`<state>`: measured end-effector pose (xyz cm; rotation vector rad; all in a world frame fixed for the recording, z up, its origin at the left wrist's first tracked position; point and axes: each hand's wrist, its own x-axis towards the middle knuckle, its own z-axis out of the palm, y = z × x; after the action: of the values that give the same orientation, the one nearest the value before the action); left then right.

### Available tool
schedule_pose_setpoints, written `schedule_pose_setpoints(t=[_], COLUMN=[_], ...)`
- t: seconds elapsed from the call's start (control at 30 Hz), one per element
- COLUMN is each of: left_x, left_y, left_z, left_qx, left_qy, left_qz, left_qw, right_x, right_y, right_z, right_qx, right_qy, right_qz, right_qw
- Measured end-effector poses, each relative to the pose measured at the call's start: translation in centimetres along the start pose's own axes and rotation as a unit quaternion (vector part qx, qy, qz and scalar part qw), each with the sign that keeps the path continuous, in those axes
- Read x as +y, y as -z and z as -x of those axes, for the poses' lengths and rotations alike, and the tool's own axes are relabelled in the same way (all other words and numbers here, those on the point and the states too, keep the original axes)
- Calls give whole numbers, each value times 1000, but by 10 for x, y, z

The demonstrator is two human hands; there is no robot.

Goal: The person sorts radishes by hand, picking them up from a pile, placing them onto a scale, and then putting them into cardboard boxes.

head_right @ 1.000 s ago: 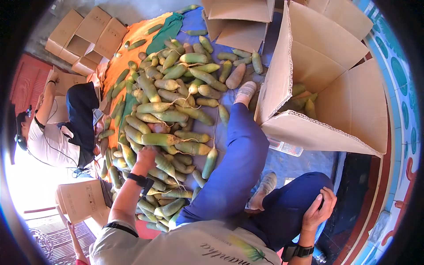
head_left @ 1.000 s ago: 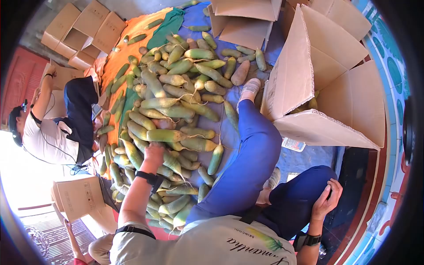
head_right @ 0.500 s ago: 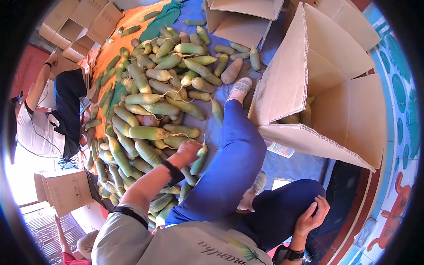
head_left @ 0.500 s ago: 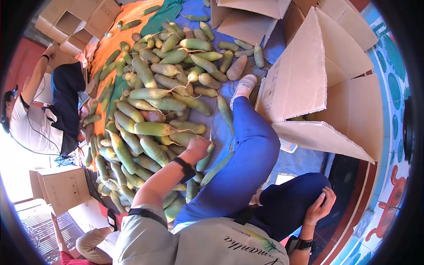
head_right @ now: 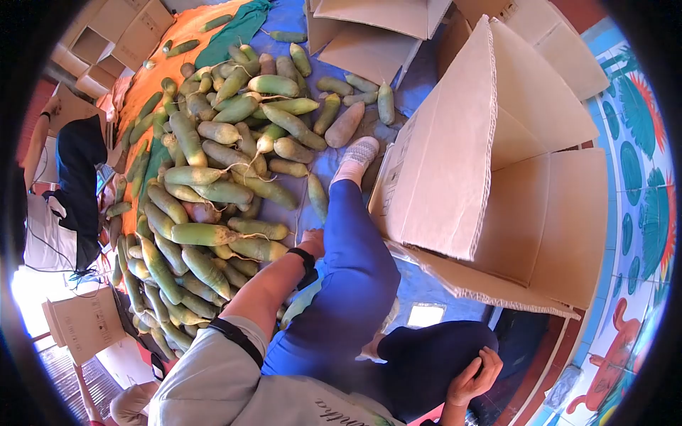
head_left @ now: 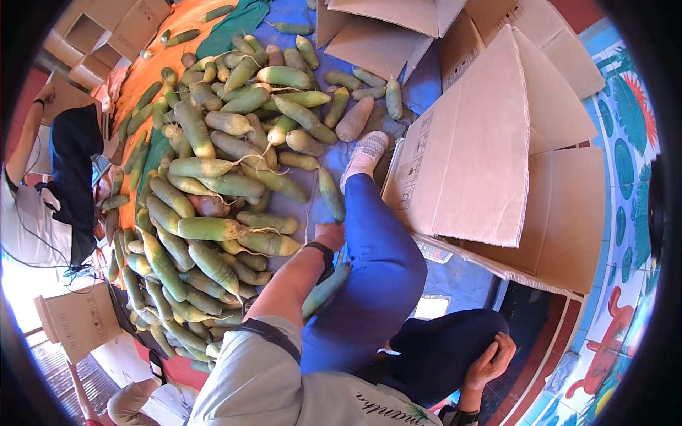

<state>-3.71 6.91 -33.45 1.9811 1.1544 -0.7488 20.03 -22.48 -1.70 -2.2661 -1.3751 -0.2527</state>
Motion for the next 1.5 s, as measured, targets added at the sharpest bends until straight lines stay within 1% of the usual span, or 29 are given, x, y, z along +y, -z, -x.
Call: schedule_pose_setpoints(t=[0.07, 0.1, 0.17, 0.2, 0.27, 0.3, 0.37, 0.4, 0.47, 0.6, 0.67, 0.7, 0.77, 0.8, 0.87, 0.9, 0.97, 1.0, 1.07, 1.1, 1.13, 1.17, 1.23, 1.3, 1.37, 1.43, 1.47, 1.5], left_x=[3, 4, 4, 3, 1, -3, -12, -12, -11, -47, -65, -79, -105, -114, -129, -141, -162, -163, -162, -163, -168, -168, -150, -137, -128, -104, -96, -67], left_y=[1, -4, -16, -16, -16, -25, -46, -42, -23, -12, 8, 12, 21, 30, 51, 52, 50, 56, 65, 61, 54, 53, 65, 72, 82, 103, 107, 120], left_z=[6, 5, -2, -5, -10, -23, -52, -39, 8, 63, 104, 115, 136, 148, 169, 173, 171, 177, 186, 184, 180, 177, 187, 197, 196, 211, 210, 232], left_qx=[35, 35, 98, 100, 87, 87, 65, 66, 188, 224, 202, 206, 276, 279, 261, 264, 303, 302, 291, 288, 356, 424, 428, 424, 465, 422, 461, 476], left_qy=[13, 13, 23, 23, -7, -7, 30, 31, 38, 36, -21, -20, -49, -50, -5, -11, 7, -9, 67, 53, 97, 138, 107, 77, 8, -23, -86, -102], left_qz=[3, 4, 17, 19, 7, 7, 31, 29, 111, 117, 168, 162, 241, 235, 363, 356, 355, 343, 443, 433, 373, 312, 297, 276, 255, 333, 337, 303], left_qw=[999, 999, 995, 995, 996, 996, 997, 997, 975, 967, 965, 965, 929, 930, 895, 896, 884, 889, 845, 853, 851, 839, 847, 859, 848, 843, 817, 819], right_x=[1, 0, 0, 0, -2, -3, -6, -5, -4, -12, -13, -14, -17, -18, -19, -19, -19, -21, -23, -24, -26, -28, -30, -33, -36, -44, -47, -50], right_y=[-1, -2, -3, -3, -2, -2, -2, -2, -3, -5, -5, -6, -7, -8, -10, -11, -13, -13, -15, -16, -15, -15, -17, -18, -22, -23, -23, -24], right_z=[-2, -3, -5, -5, -6, -6, -7, -7, -6, -9, -10, -10, -11, -10, -9, -9, -8, -7, -6, -6, -6, -7, -6, -5, -3, -5, -5, -5], right_qx=[-6, -6, -13, -12, -23, -23, -21, -21, -15, -11, -10, -6, 4, 10, 20, 29, 39, 43, 65, 73, 77, 81, 104, 119, 132, 149, 152, 153], right_qy=[-4, -3, -2, 0, 5, 5, 4, 3, 13, 9, 12, 10, 15, 12, 15, 11, 33, 25, 33, 39, 42, 46, 32, 54, 49, 58, 61, 66], right_qz=[-3, -3, 2, 2, 3, 4, -7, -9, -14, -28, -29, -34, -47, -50, -50, -51, -68, -82, -84, -83, -86, -89, -79, -102, -116, -135, -143, -152], right_qw=[1000, 1000, 1000, 1000, 1000, 1000, 1000, 1000, 1000, 1000, 999, 999, 999, 999, 998, 998, 996, 995, 994, 993, 992, 992, 991, 986, 983, 978, 976, 974])
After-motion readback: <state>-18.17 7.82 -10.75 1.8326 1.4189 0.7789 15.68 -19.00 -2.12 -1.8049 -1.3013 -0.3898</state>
